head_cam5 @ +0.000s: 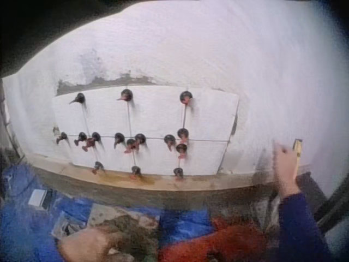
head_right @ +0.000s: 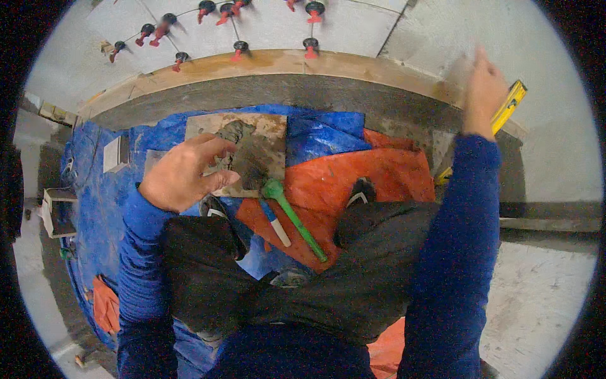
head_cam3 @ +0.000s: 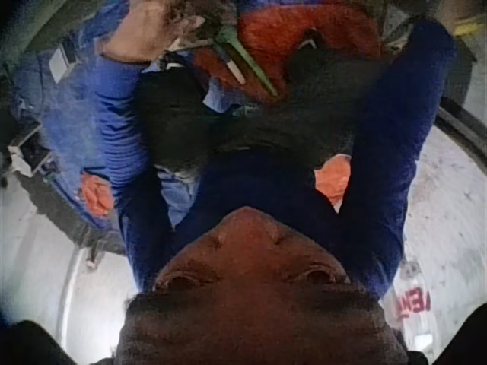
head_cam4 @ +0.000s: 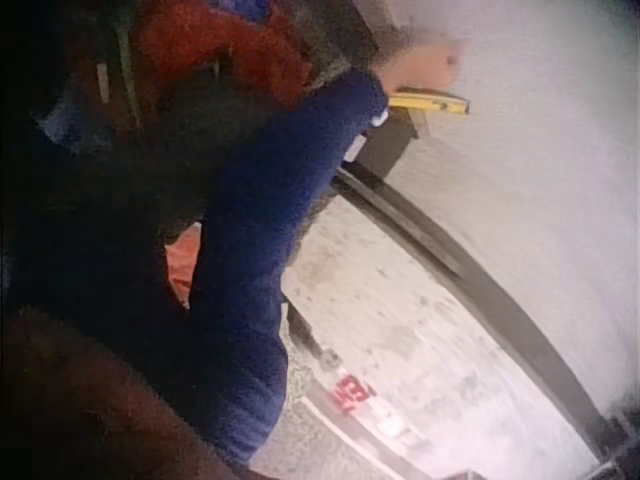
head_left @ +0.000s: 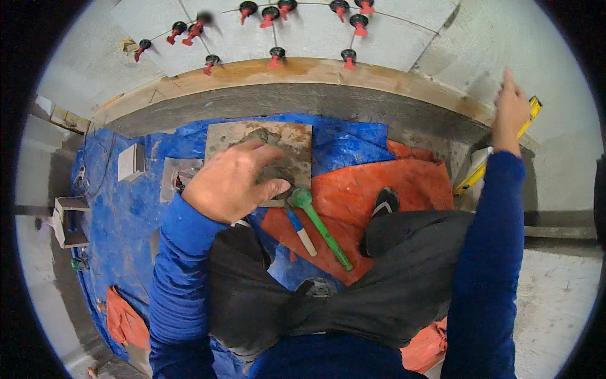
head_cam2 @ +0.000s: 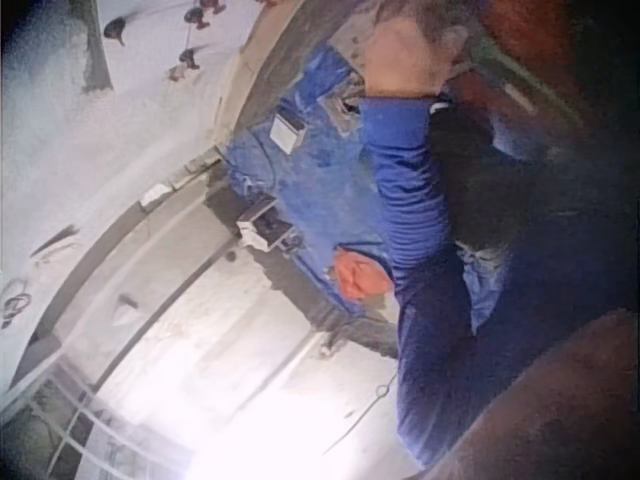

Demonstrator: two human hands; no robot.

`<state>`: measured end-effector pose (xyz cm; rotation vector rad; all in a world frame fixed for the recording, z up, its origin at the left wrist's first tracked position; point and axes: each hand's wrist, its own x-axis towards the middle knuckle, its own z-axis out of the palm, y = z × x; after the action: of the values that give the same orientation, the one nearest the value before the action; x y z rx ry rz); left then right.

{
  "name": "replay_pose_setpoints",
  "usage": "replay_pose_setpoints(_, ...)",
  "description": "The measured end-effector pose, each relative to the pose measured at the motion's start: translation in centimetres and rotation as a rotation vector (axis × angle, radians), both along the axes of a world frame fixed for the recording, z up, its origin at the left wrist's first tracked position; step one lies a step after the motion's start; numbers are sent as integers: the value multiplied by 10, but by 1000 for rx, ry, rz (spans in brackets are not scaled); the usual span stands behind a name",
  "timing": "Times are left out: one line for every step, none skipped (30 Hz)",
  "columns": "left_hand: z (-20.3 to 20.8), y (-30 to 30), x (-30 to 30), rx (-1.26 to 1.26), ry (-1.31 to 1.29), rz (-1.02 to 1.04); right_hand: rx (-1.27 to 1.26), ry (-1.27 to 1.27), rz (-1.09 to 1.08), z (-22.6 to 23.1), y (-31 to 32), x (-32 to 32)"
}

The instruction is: The person installs white rectangular wall tiles using red leveling clips and a spirit level. They press tiles into place, adjust the clips, check alignment with the level, and apply cement with a trowel to the wall surface.

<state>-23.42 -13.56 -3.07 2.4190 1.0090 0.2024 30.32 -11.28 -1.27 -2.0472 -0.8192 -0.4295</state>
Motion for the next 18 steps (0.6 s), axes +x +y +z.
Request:
replay_pose_setpoints(2,-1,-2,8,6,4,96,171,108,7,-22,9)
replay_pose_setpoints(5,-1,-5,1,28,16,196,392,171,9,-48,16)
replay_pose_setpoints(8,-2,-9,24,1,11,183,256,213,1,-82,20)
replay_pose_setpoints(11,-3,-14,33,-8,14,142,157,199,-10,-121,23)
replay_pose_setpoints(14,-3,-17,45,-19,18,105,204,85,-21,-159,28)
replay_pose_setpoints(15,-4,-21,30,-30,25,8,11,79,-43,-203,29)
replay_pose_setpoints(17,-5,-25,16,-38,33,-65,59,-19,-68,-244,30)
replay_pose_setpoints(19,-6,-29,3,-42,41,-219,-91,-80,-94,-287,31)
replay_pose_setpoints(19,-7,-31,-10,-25,58,-466,36,-213,-118,-324,36)
replay_pose_setpoints(18,-9,-33,-21,-5,72,-694,-28,-197,-145,-359,38)
replay_pose_setpoints(17,-8,-34,-27,17,82,-850,212,-150,-167,-383,46)
replay_pose_setpoints(15,-7,-34,-26,32,72,-901,348,4,-190,-398,55)
replay_pose_setpoints(12,-4,-34,-25,49,61,-992,503,69,-212,-411,62)
replay_pose_setpoints(7,-2,-31,-25,65,55,-980,588,154,-229,-420,69)
replay_pose_setpoints(2,-2,-30,-30,83,62,-961,628,171,-245,-424,75)
replay_pose_setpoints(-3,-2,-28,-37,101,62,-922,646,172,-259,-426,80)
replay_pose_setpoints(-9,-1,-25,-45,119,69,-878,668,173,-270,-427,84)
replay_pose_setpoints(-14,-1,-22,-57,135,77,-840,687,176,-280,-426,86)
